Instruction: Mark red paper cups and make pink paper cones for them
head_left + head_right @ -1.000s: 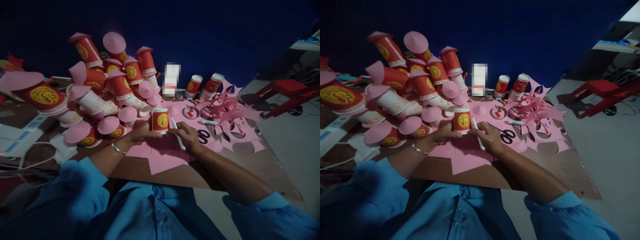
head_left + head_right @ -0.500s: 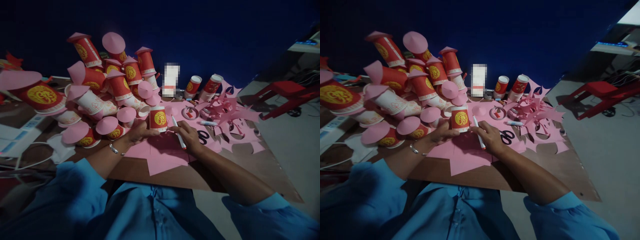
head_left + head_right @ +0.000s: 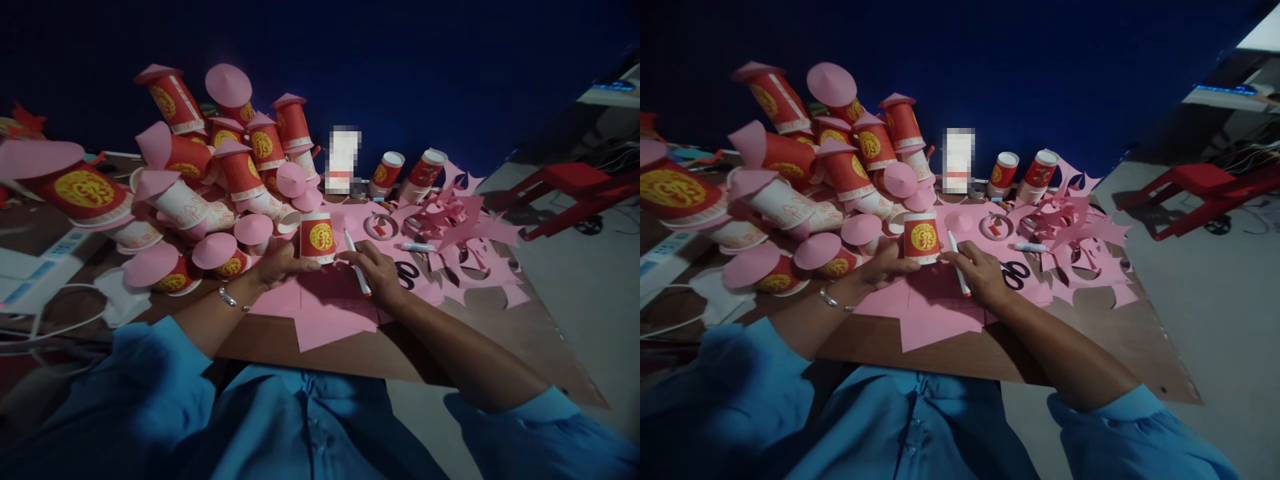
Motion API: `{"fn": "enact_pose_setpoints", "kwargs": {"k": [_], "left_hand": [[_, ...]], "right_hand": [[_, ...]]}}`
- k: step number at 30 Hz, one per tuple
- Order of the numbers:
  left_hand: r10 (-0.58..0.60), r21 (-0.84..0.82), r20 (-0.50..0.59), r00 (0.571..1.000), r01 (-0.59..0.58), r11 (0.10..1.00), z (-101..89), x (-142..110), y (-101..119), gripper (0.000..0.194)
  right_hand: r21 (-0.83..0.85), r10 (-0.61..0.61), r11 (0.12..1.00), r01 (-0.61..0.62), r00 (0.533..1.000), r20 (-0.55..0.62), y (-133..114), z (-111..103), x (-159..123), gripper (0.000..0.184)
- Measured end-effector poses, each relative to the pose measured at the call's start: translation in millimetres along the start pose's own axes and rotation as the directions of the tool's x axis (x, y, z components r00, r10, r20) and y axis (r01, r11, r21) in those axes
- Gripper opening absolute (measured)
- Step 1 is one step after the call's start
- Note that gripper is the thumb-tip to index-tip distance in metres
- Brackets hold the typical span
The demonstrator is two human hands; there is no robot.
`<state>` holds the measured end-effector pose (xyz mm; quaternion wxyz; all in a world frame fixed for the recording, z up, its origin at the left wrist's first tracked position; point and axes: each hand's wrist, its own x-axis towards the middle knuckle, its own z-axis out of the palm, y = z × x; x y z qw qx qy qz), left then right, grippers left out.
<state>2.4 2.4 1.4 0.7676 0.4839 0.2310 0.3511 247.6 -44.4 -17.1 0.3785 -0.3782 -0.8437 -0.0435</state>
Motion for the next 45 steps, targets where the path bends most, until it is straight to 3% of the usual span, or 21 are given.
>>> {"fn": "enact_pose_setpoints", "kwargs": {"k": [6,24,31,38,45], "left_hand": [[0.006,-0.003,0.010,1.000,-0.006,1.000,1.8,0.3,2.2,0.071],[-0.006,0.005,0.001,1.000,0.006,1.000,-1.0,-0.9,-1.0,0.090],[-0.065,0.127,-0.012,0.998,0.066,0.990,0.5,-0.9,-1.2,0.071],[-0.088,0.236,-0.078,0.993,0.104,0.966,7.7,-2.4,3.0,0.098],[-0.068,0.408,-0.118,0.991,0.111,0.906,9.4,-5.0,4.8,0.090]], "right_hand": [[0.010,0.003,1.000,-0.003,1.000,-0.027,-3.6,-3.2,4.9,0.029],[0.005,0.004,1.000,-0.004,1.000,-0.014,-2.5,-2.5,3.6,0.023],[0.006,-0.033,0.999,0.033,0.999,-0.043,-7.6,-7.7,8.6,0.028],[0.023,-0.017,1.000,0.018,0.999,-0.048,-3.3,-3.7,4.0,0.028],[0.019,-0.002,1.000,0.003,0.997,-0.077,-4.3,-1.9,5.9,0.028]]}}
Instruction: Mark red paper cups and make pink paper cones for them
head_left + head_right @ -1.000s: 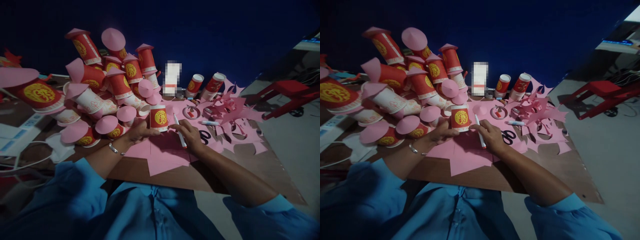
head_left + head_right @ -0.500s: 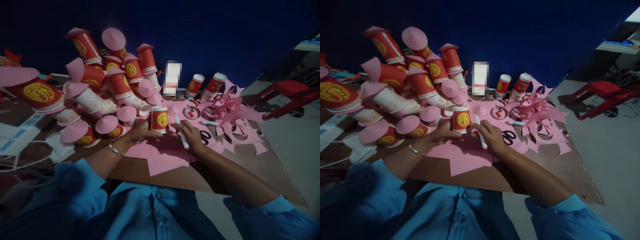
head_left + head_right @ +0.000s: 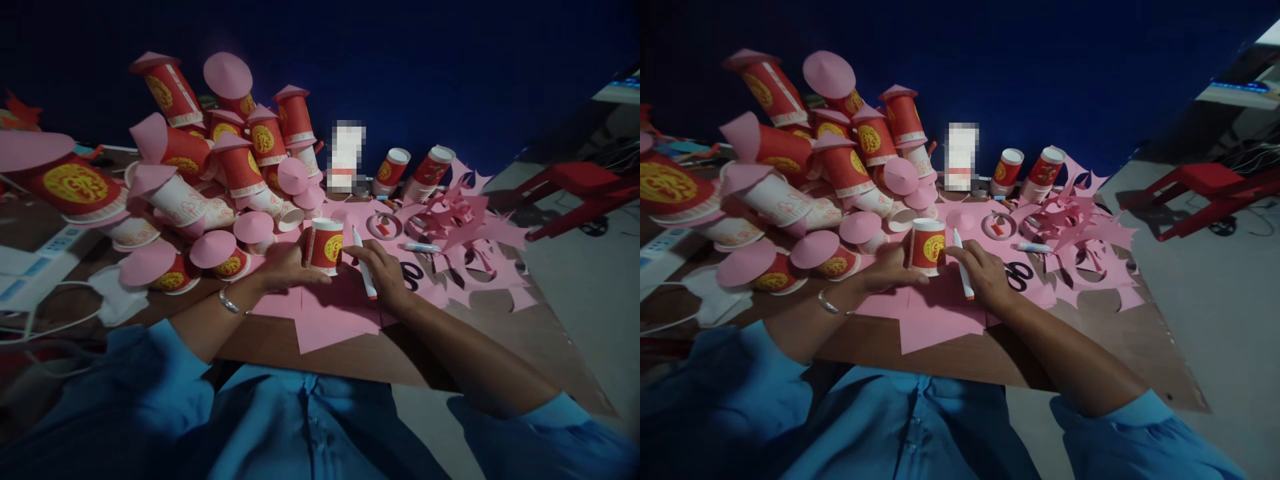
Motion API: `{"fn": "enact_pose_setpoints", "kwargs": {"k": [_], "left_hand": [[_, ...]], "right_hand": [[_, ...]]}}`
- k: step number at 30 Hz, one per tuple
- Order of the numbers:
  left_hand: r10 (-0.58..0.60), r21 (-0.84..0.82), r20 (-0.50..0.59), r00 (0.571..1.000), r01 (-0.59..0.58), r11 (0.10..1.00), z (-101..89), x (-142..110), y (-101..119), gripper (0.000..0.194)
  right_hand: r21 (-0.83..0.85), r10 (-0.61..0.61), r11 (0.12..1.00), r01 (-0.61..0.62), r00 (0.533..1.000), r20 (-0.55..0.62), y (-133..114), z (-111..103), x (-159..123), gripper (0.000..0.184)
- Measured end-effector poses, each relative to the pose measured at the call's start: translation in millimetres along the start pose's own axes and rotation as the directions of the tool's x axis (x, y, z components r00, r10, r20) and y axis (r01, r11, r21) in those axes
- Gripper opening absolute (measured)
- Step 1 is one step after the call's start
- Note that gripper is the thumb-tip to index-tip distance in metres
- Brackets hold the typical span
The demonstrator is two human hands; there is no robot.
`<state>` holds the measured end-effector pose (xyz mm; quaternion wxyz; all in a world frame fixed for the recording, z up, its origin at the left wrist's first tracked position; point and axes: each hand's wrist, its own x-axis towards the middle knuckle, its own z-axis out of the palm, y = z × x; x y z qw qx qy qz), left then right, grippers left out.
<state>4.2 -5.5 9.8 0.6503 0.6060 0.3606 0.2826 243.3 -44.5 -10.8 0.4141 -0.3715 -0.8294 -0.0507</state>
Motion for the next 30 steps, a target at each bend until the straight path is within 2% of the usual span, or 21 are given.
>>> {"fn": "enact_pose_setpoints", "kwargs": {"k": [5,11,14,17,21,24,30], "left_hand": [[0.038,0.127,-0.044,0.998,-0.032,0.991,2.7,-0.6,0.5,0.083],[0.096,0.110,-0.042,0.995,-0.091,0.990,9.5,-3.5,8.4,0.083],[0.074,0.045,-0.011,0.997,-0.074,0.996,8.7,-3.4,7.1,0.083],[0.056,-0.088,0.008,0.998,-0.055,0.995,5.0,-2.4,1.4,0.087],[0.050,-0.277,0.054,0.997,-0.033,0.960,0.4,-2.0,-4.8,0.097],[0.064,-0.344,0.065,0.996,-0.038,0.938,-1.5,-1.8,-6.9,0.098],[0.067,-0.334,0.052,0.996,-0.046,0.941,-0.8,0.7,-8.0,0.109]], "right_hand": [[-0.013,-0.011,1.000,0.011,1.000,-0.007,-1.8,-1.8,3.0,0.029],[0.021,-0.001,1.000,0.001,1.000,-0.014,0.9,-2.0,1.6,0.035],[0.035,0.020,0.999,-0.019,1.000,-0.012,1.0,-1.4,1.3,0.036],[0.037,0.027,0.999,-0.027,0.999,-0.017,0.6,-0.3,1.3,0.038],[0.039,0.025,0.999,-0.024,0.999,-0.023,1.6,1.9,0.5,0.042],[0.051,0.026,0.998,-0.025,0.999,-0.019,2.6,1.8,-0.6,0.046],[0.091,0.004,0.996,-0.003,1.000,-0.012,0.0,-4.2,0.0,0.024]]}}
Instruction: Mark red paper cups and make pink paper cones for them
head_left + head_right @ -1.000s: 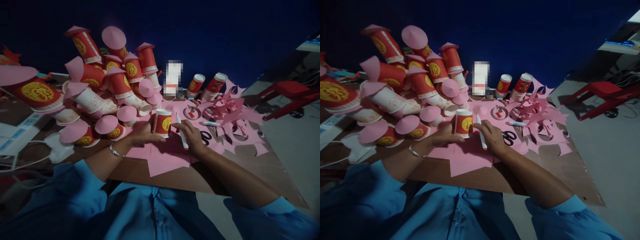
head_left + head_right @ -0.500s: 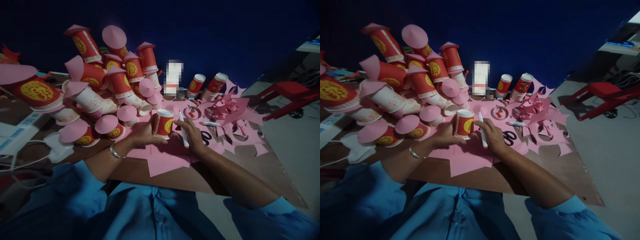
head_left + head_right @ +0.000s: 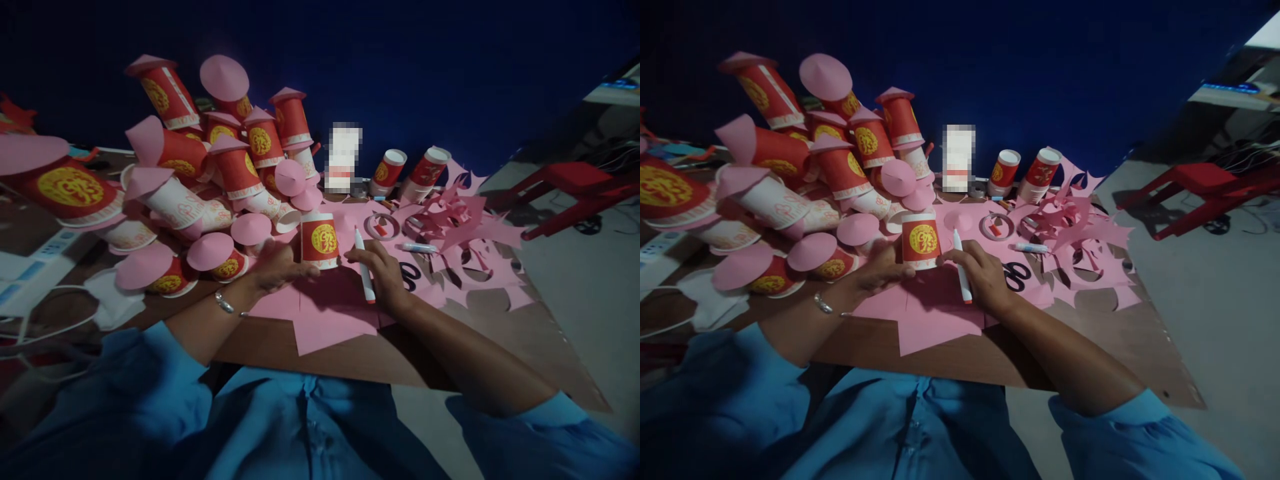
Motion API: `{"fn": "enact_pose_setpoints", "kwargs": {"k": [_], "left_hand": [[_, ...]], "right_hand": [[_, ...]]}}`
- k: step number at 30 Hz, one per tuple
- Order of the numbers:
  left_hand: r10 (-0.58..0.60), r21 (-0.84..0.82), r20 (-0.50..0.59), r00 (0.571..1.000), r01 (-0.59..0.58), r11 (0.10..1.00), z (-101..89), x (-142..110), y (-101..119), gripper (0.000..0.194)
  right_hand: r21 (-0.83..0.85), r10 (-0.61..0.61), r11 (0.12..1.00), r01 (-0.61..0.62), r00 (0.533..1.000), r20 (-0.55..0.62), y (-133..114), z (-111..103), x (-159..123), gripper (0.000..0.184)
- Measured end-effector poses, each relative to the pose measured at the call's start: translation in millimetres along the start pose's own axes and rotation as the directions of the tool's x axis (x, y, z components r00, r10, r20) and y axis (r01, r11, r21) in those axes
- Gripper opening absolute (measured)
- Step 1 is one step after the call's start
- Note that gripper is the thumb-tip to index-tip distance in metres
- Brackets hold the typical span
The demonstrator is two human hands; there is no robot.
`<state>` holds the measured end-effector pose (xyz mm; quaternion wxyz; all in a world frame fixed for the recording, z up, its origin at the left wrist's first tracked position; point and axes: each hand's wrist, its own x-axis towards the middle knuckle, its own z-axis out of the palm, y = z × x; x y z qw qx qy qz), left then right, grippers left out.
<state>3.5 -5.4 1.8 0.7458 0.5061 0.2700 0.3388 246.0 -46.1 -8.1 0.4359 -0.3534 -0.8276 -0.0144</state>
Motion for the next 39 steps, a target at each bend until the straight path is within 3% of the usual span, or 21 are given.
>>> {"fn": "enact_pose_setpoints", "kwargs": {"k": [5,10,15,23,28,33,39], "left_hand": [[0.061,-0.013,0.042,0.997,-0.061,0.998,7.1,0.9,7.5,0.105],[0.040,-0.005,0.069,0.997,-0.040,0.999,8.9,-0.9,9.0,0.103],[0.001,0.043,0.010,1.000,-0.001,0.999,7.8,0.5,3.1,0.108],[0.022,-0.088,0.050,0.998,-0.018,0.996,7.2,-0.4,8.3,0.105],[-0.001,-0.063,0.085,0.996,0.006,0.998,1.1,-2.1,3.5,0.099],[-0.032,0.032,0.028,0.999,0.031,0.999,3.7,0.8,1.2,0.103],[0.029,-0.016,0.030,0.999,-0.028,0.999,4.3,2.0,4.3,0.100]], "right_hand": [[-0.022,-0.018,1.000,0.019,1.000,0.012,-3.6,-3.7,3.5,0.019],[-0.052,-0.072,0.996,0.072,0.997,0.005,-6.6,-4.9,6.9,0.018],[-0.025,-0.115,0.993,0.114,0.993,-0.007,-8.6,-3.4,7.5,0.021],[-0.063,-0.036,0.997,0.034,0.999,-0.023,-5.9,-3.9,5.8,0.014],[-0.106,-0.083,0.991,0.081,0.996,-0.015,-8.5,-5.8,7.4,0.014],[-0.110,-0.144,0.984,0.142,0.990,-0.009,-8.9,-6.2,6.6,0.021],[-0.082,-0.069,0.994,0.067,0.997,-0.019,-4.9,-4.1,4.7,0.017]]}}
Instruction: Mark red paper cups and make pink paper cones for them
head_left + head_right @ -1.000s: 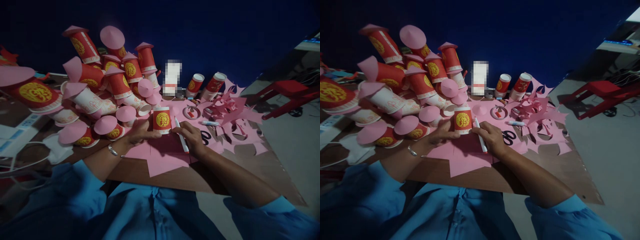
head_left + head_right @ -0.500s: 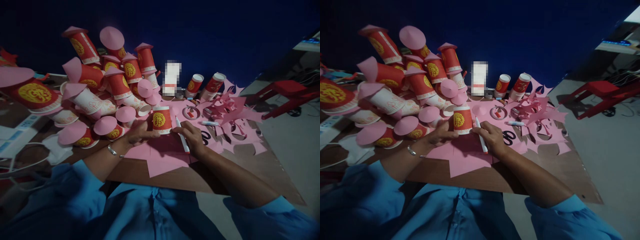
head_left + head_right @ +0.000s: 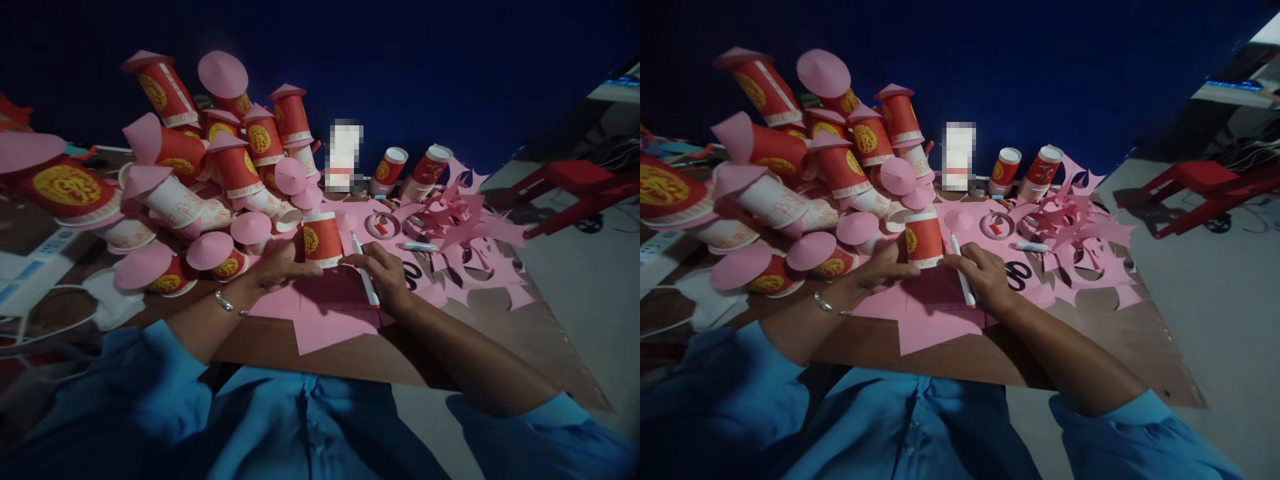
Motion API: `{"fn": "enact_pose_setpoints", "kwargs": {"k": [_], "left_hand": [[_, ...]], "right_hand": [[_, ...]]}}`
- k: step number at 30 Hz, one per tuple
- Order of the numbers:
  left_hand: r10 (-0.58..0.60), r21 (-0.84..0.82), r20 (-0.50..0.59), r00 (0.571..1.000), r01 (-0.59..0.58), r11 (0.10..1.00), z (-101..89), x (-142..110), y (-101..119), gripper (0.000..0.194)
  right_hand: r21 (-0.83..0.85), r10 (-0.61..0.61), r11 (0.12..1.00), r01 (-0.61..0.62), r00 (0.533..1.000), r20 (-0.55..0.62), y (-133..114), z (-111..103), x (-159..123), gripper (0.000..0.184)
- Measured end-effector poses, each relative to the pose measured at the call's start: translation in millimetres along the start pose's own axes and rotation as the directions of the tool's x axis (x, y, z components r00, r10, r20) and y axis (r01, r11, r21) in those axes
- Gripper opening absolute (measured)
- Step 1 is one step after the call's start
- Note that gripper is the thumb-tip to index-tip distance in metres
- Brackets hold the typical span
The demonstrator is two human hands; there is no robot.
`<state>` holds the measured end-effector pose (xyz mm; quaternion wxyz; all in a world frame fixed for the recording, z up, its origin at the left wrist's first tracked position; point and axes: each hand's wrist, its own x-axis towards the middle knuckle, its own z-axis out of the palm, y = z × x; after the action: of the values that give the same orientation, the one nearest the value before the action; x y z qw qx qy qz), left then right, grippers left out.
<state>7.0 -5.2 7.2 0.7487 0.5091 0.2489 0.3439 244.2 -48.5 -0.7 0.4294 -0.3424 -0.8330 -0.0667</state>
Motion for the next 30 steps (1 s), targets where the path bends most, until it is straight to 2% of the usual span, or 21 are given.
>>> {"fn": "enact_pose_setpoints", "kwargs": {"k": [3,9,17,24,30], "left_hand": [[0.002,-0.032,0.019,1.000,-0.002,0.999,-1.8,-1.9,1.9,0.097],[-0.037,-0.016,0.030,0.999,0.038,0.999,0.0,-4.1,4.8,0.091],[-0.035,0.065,-0.059,0.998,0.039,0.997,0.3,-1.2,-1.2,0.083],[0.031,0.033,-0.004,1.000,-0.031,0.999,-0.7,2.3,-0.7,0.084],[0.034,0.014,0.022,0.999,-0.034,0.999,3.1,0.7,2.6,0.085]], "right_hand": [[-0.014,0.023,1.000,-0.023,1.000,-0.009,-1.1,-0.3,1.5,0.016],[-0.047,-0.017,0.999,0.016,1.000,-0.003,-3.2,-2.0,3.3,0.015],[-0.005,-0.025,1.000,0.025,1.000,0.017,-1.1,-1.3,0.0,0.020],[-0.007,-0.037,0.999,0.037,0.999,0.008,-3.8,-2.6,3.7,0.016],[0.003,-0.035,0.999,0.035,0.999,0.017,-6.2,-1.6,4.0,0.017]]}}
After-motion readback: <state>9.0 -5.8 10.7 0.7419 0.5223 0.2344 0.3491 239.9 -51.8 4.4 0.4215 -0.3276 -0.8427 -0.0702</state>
